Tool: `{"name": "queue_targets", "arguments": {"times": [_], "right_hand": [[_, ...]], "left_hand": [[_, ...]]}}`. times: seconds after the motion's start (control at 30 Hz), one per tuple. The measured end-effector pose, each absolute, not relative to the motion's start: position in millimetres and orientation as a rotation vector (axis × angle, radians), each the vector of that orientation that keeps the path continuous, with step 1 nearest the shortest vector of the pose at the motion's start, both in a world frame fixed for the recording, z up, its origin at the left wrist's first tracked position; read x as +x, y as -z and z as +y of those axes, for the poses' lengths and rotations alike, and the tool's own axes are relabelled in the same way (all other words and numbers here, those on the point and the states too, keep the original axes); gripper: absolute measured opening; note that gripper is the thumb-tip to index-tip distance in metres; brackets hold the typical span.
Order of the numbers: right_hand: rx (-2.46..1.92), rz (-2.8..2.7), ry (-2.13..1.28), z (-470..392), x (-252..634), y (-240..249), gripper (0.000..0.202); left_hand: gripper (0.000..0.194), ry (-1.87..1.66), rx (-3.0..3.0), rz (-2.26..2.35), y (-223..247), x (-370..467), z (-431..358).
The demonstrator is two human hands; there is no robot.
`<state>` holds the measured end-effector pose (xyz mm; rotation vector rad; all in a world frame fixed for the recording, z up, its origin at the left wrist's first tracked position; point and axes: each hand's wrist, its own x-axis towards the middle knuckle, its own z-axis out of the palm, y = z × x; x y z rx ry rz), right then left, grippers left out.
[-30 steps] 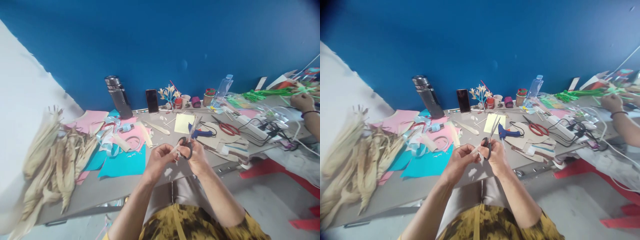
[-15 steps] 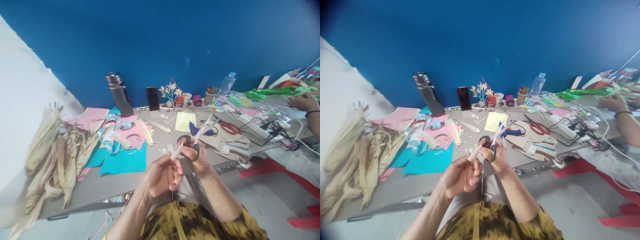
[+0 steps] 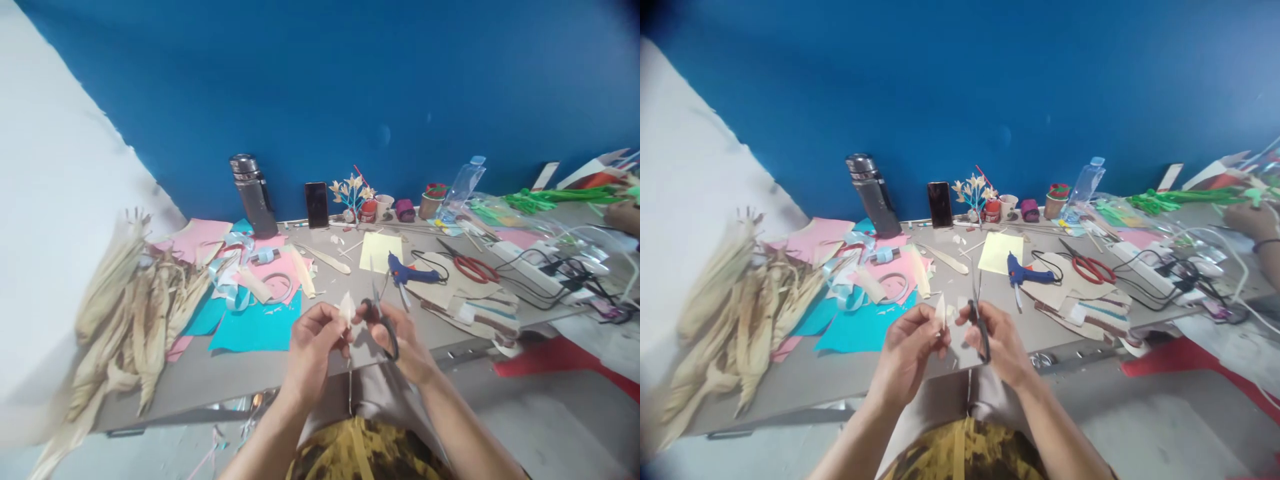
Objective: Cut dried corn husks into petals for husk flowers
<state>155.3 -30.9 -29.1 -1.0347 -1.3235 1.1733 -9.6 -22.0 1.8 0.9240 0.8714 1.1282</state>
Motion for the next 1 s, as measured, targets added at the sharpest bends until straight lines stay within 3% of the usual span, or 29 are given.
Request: {"name": "queue_targets", "arguments": {"times": [0.2, 0.4, 1.0], "right_hand": [[-1.186, -1.422, -1.216, -54.2, 132.5, 47.9, 0.051], [-1.334, -1.497, -1.077, -54.5, 125.8, 50.2, 0.040], [-1.372, -1.300, -1.167, -51.3, 118.8, 43.1, 0.051]], "left_hand": [[0.013, -1.312, 1.144, 1.178, -11.0, -5.1, -16.9], [0.011, -1.342, 1.235, 1.202, -7.6, -1.3, -19.3], [0.014, -1.301, 1.326, 1.208, -4.4, -3.8, -19.0]]}}
